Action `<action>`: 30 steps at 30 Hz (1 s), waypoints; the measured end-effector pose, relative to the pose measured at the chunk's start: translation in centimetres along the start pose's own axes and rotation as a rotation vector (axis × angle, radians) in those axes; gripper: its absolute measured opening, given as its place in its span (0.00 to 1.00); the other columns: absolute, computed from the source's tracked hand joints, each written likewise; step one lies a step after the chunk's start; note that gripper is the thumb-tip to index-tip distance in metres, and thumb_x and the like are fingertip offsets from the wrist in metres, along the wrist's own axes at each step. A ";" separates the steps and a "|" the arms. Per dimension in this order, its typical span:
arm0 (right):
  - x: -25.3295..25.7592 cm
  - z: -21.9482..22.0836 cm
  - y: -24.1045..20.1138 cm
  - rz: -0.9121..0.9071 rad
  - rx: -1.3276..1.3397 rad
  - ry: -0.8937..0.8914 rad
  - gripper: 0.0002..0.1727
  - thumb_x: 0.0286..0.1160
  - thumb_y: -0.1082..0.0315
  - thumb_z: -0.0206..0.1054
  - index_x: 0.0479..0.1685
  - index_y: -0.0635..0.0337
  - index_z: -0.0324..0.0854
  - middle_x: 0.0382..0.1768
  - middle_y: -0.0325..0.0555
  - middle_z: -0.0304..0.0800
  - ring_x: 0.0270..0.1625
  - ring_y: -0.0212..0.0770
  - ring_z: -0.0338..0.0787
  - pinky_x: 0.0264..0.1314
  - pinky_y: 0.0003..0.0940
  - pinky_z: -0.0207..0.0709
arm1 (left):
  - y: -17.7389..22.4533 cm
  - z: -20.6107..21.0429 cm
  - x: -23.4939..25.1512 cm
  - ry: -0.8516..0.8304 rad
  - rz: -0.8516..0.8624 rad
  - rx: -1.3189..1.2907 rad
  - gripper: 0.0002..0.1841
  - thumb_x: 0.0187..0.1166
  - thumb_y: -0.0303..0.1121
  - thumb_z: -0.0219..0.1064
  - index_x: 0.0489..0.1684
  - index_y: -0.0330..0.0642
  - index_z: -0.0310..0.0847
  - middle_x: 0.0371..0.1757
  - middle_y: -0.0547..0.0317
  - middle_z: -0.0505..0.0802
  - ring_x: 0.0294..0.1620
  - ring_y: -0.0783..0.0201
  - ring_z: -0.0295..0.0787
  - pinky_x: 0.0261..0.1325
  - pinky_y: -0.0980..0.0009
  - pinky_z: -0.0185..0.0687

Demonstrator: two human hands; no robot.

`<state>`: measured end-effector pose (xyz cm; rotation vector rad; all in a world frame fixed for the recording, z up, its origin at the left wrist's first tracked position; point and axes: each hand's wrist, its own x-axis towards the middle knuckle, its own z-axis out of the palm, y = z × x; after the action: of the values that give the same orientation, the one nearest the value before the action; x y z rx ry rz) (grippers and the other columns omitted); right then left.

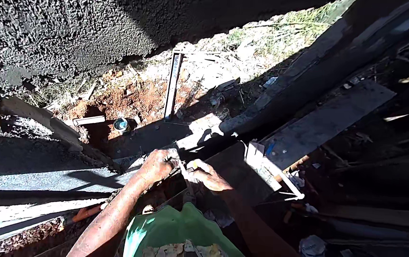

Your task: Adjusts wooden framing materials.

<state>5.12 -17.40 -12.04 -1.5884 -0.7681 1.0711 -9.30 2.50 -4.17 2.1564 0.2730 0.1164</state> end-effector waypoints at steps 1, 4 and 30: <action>0.1 0.4 0.0 -0.016 0.009 -0.026 0.16 0.73 0.69 0.61 0.58 0.56 0.82 0.43 0.43 0.89 0.38 0.36 0.87 0.38 0.36 0.84 | -0.5 -0.2 0.9 -0.023 -0.004 -0.004 0.07 0.81 0.31 0.67 0.34 0.40 0.89 0.29 0.56 0.90 0.29 0.62 0.85 0.37 0.56 0.81; 0.0 1.4 -0.3 -0.068 0.052 -0.028 0.14 0.68 0.68 0.59 0.50 0.56 0.83 0.36 0.40 0.88 0.33 0.32 0.84 0.32 0.31 0.79 | -3.7 0.3 2.7 -0.082 -0.081 -0.097 0.07 0.79 0.34 0.69 0.35 0.41 0.90 0.31 0.58 0.91 0.32 0.64 0.87 0.41 0.57 0.83; 1.8 3.2 -1.6 0.123 0.677 0.088 0.07 0.71 0.64 0.62 0.39 0.55 0.82 0.28 0.43 0.87 0.29 0.37 0.88 0.32 0.37 0.86 | -0.4 6.2 -3.6 0.432 -0.407 -1.258 0.14 0.75 0.18 0.67 0.55 0.40 0.83 0.39 0.54 0.90 0.32 0.64 0.86 0.40 0.67 0.87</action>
<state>2.96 -14.11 -11.27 -1.0950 -0.2035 1.1800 -11.66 -3.11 -7.88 0.7891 0.6627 0.3963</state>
